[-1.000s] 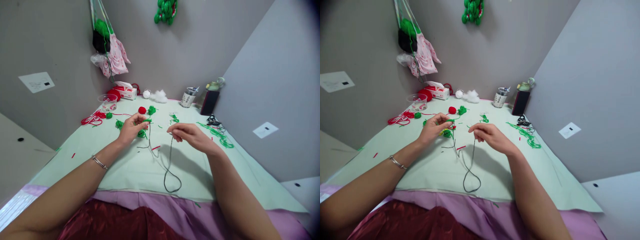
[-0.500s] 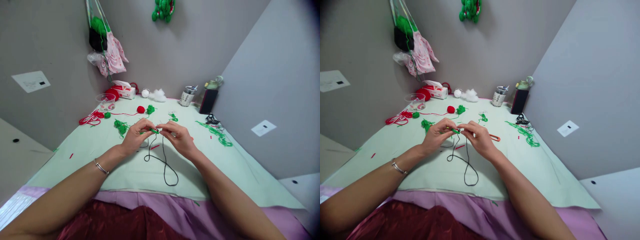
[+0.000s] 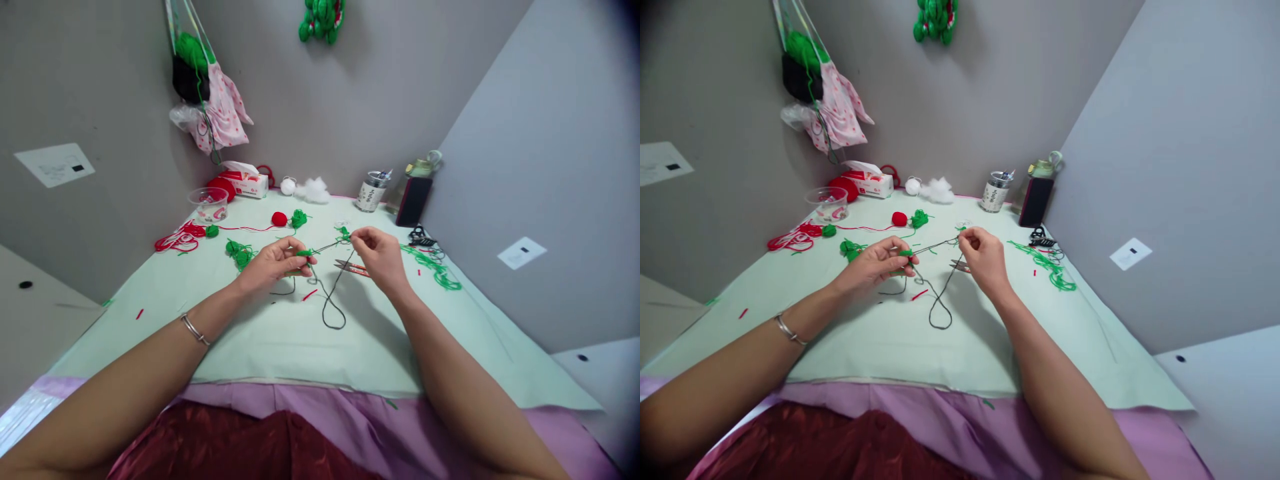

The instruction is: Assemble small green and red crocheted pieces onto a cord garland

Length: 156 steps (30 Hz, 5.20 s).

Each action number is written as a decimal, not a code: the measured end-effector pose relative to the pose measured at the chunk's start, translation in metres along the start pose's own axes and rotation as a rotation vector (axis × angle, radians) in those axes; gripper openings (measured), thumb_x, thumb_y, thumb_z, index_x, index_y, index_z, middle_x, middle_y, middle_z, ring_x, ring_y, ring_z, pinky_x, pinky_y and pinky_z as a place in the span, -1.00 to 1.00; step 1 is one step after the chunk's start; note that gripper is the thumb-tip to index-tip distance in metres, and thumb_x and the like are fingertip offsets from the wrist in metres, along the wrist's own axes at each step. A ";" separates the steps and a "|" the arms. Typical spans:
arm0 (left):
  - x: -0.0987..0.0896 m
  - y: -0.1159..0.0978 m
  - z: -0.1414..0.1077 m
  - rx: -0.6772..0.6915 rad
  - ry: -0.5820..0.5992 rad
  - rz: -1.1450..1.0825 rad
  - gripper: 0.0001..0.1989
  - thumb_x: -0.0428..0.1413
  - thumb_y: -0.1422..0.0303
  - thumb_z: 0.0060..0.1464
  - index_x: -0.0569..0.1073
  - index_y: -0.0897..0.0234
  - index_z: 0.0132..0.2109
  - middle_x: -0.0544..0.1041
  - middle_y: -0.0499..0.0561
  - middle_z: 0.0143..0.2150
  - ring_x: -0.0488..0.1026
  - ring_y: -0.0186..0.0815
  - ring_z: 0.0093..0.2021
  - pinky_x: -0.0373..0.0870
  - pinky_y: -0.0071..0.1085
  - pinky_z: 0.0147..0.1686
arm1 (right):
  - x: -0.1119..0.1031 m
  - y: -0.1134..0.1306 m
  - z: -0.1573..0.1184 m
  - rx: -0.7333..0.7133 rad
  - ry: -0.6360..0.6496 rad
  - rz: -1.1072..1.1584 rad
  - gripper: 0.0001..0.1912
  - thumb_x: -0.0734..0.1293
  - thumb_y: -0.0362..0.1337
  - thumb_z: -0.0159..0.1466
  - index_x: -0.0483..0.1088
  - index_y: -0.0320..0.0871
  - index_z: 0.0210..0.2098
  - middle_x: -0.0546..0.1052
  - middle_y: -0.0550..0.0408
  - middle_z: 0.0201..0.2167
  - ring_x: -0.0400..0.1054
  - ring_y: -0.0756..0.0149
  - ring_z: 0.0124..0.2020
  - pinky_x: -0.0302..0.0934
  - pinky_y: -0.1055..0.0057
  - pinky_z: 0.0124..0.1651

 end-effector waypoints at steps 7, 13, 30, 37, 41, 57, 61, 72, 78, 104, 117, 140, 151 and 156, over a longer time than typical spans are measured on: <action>-0.016 -0.008 0.000 -0.028 -0.105 -0.231 -0.73 0.33 0.33 -0.03 0.42 0.21 -0.21 0.55 -0.08 -0.29 0.49 -0.44 -0.39 0.49 -0.40 -0.16 | -0.018 -0.037 0.010 0.238 -0.091 0.368 -0.88 0.39 -0.25 0.06 0.45 -0.19 -0.45 0.35 0.22 -0.60 0.17 0.48 -0.58 0.12 0.47 -0.48; -0.020 -0.008 -0.001 0.007 -0.166 -0.174 -0.76 0.30 0.32 0.01 0.41 0.23 -0.21 0.55 -0.07 -0.28 0.48 -0.45 -0.38 0.46 -0.40 -0.16 | -0.013 -0.047 0.008 0.317 -0.103 0.566 -0.80 0.43 -0.17 0.06 0.47 -0.19 -0.43 0.34 0.21 -0.55 0.16 0.52 -0.57 0.14 0.50 -0.47; -0.010 -0.016 -0.007 0.179 -0.250 0.229 -0.81 0.25 0.26 0.07 0.42 0.25 -0.33 0.44 -0.08 -0.37 0.41 -0.35 -0.32 0.33 -0.39 -0.23 | 0.068 0.055 -0.044 -0.226 0.333 0.048 -0.84 0.33 -0.31 0.32 0.54 -0.14 -0.37 0.40 0.14 -0.48 0.25 0.39 -0.44 0.11 0.41 -0.34; -0.036 -0.026 -0.006 0.274 -0.368 0.373 -0.81 0.27 0.29 0.01 0.40 0.24 -0.34 0.47 -0.07 -0.34 0.43 -0.36 -0.35 0.34 -0.39 -0.29 | 0.040 0.061 -0.038 -0.139 0.432 0.226 -0.81 0.36 -0.20 0.30 0.55 -0.13 -0.39 0.44 0.13 -0.50 0.26 0.39 -0.46 0.13 0.41 -0.39; -0.072 -0.029 -0.002 0.276 -0.515 0.428 -0.80 0.28 0.33 -0.07 0.39 0.25 -0.39 0.44 -0.10 -0.41 0.43 -0.37 -0.42 0.32 -0.40 -0.35 | 0.026 0.091 -0.060 -0.270 0.761 0.495 -0.78 0.39 -0.16 0.28 0.58 -0.09 -0.44 0.48 0.08 -0.56 0.31 0.36 -0.51 0.20 0.39 -0.42; -0.047 -0.044 -0.011 0.519 -0.395 0.502 -0.90 0.19 0.36 0.10 0.53 0.25 -0.21 0.46 0.02 -0.15 0.45 -0.31 -0.13 0.42 -0.35 -0.07 | 0.015 0.046 -0.027 -0.138 0.380 -0.118 -0.62 0.14 -0.32 0.39 0.34 -0.12 0.16 0.40 0.15 -0.46 0.26 0.36 -0.44 0.21 0.39 -0.31; -0.032 -0.025 -0.003 0.300 -0.276 0.289 -0.80 0.25 0.32 0.07 0.48 0.26 -0.16 0.50 -0.02 -0.24 0.49 -0.33 -0.24 0.44 -0.33 -0.14 | 0.019 0.047 -0.029 -0.228 0.240 -0.161 -0.73 0.20 -0.36 0.36 0.38 -0.11 0.01 0.43 0.16 -0.45 0.27 0.38 -0.46 0.20 0.39 -0.30; -0.014 0.007 0.002 0.001 -0.124 0.054 -0.75 0.30 0.26 0.02 0.46 0.32 -0.24 0.46 -0.09 -0.39 0.44 -0.41 -0.40 0.47 -0.27 -0.15 | 0.023 0.080 -0.047 -0.587 0.107 -0.332 -0.84 0.30 -0.37 0.35 0.54 -0.11 -0.27 0.38 0.08 -0.43 0.29 0.33 -0.39 0.14 0.40 -0.37; -0.011 0.008 0.001 -0.024 -0.108 0.048 -0.76 0.31 0.28 0.01 0.48 0.32 -0.24 0.46 -0.08 -0.37 0.43 -0.41 -0.41 0.48 -0.24 -0.14 | 0.028 0.079 -0.050 -0.598 0.127 -0.379 -0.83 0.30 -0.37 0.36 0.54 -0.11 -0.29 0.38 0.08 -0.43 0.27 0.35 -0.39 0.13 0.40 -0.35; 0.001 0.009 -0.002 -0.135 0.055 -0.002 -0.78 0.27 0.26 0.07 0.56 0.31 -0.18 0.53 -0.01 -0.37 0.48 -0.36 -0.36 0.41 -0.30 -0.16 | 0.036 0.055 -0.036 -0.291 0.335 -0.033 -0.90 0.36 -0.31 0.31 0.56 -0.07 -0.27 0.39 0.12 -0.43 0.28 0.32 -0.36 0.14 0.37 -0.31; 0.001 0.006 -0.001 -0.129 0.019 -0.020 -0.79 0.30 0.27 0.04 0.55 0.31 -0.23 0.54 -0.01 -0.37 0.48 -0.35 -0.37 0.41 -0.26 -0.15 | 0.039 0.051 -0.037 -0.256 0.309 -0.008 -0.90 0.35 -0.30 0.31 0.55 -0.09 -0.28 0.39 0.11 -0.42 0.25 0.34 -0.38 0.12 0.37 -0.33; 0.007 0.006 -0.004 -0.111 0.069 0.027 -0.79 0.27 0.25 0.05 0.55 0.31 -0.24 0.52 0.00 -0.38 0.48 -0.32 -0.36 0.45 -0.25 -0.16 | 0.047 0.043 -0.033 -0.184 0.440 0.156 -0.76 0.39 -0.07 0.28 0.58 -0.09 -0.31 0.44 0.09 -0.42 0.27 0.32 -0.35 0.16 0.33 -0.27; 0.012 0.001 -0.005 -0.111 0.102 0.016 -0.85 0.23 0.30 0.09 0.56 0.30 -0.25 0.52 -0.02 -0.36 0.46 -0.37 -0.37 0.41 -0.27 -0.16 | 0.051 0.037 -0.031 -0.130 0.526 0.242 -0.80 0.42 -0.09 0.25 0.61 -0.06 -0.26 0.41 0.11 -0.42 0.26 0.33 -0.35 0.15 0.33 -0.29; 0.013 0.002 -0.006 -0.108 0.137 0.016 -0.86 0.22 0.32 0.11 0.57 0.28 -0.22 0.53 -0.01 -0.35 0.46 -0.37 -0.36 0.40 -0.27 -0.14 | 0.055 0.036 -0.033 -0.087 0.603 0.312 -0.85 0.43 -0.15 0.25 0.61 -0.05 -0.26 0.37 0.15 -0.43 0.21 0.38 -0.38 0.12 0.36 -0.30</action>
Point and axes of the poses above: each hand's wrist, its own z-axis towards the middle knuckle, its own x-axis out of the palm, y = z × x, the point moved 10 cm from there along z, towards the middle knuckle
